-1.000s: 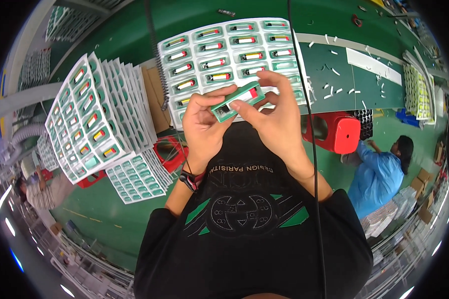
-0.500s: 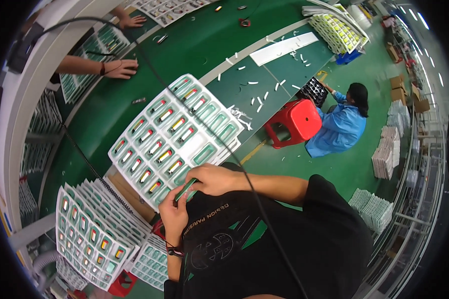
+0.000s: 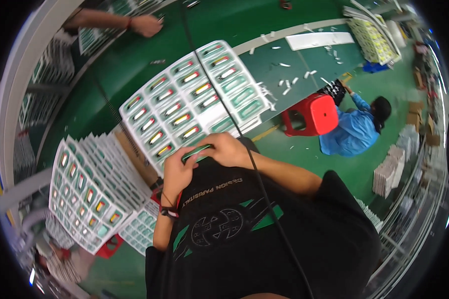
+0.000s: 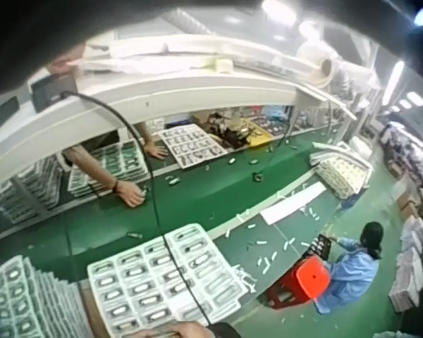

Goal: The person assembles electronic components by hand, placing batteries into green plastic cases and then attaching black back covers to them.

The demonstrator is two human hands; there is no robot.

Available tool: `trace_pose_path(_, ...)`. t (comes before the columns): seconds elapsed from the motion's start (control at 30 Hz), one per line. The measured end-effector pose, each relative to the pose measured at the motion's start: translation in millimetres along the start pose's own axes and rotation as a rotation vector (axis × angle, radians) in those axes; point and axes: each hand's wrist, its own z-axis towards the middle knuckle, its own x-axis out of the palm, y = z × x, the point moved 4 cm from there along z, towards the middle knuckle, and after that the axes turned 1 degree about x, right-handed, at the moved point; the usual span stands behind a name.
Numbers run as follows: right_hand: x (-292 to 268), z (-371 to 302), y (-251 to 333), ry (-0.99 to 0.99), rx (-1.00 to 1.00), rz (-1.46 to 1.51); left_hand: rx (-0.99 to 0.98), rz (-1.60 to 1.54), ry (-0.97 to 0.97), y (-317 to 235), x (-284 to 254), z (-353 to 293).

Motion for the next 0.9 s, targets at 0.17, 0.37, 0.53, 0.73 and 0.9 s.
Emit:
trace_pose_path(0.17,7,11,-19,0.065,0.219,0.545,0.029,-0.165,-0.015,2,-5,9)
trace_pose_path(0.37,-22,41,-27,-0.153,-0.030,0.137,0.130,-0.004,-0.004,4,-3,56)
trace_pose_path(0.53,-67,60,-60,-0.343,-0.222,-0.494,0.252,0.246,-0.463,-2,-79,138)
trace_pose_path(0.73,-63,53,-89,-0.345,-0.159,-0.590,0.249,0.969,-0.370,32,-121,275)
trace_pose_path(0.9,-62,52,-82,-0.315,-0.153,-0.657,0.127,1.242,-0.151,73,-142,345)
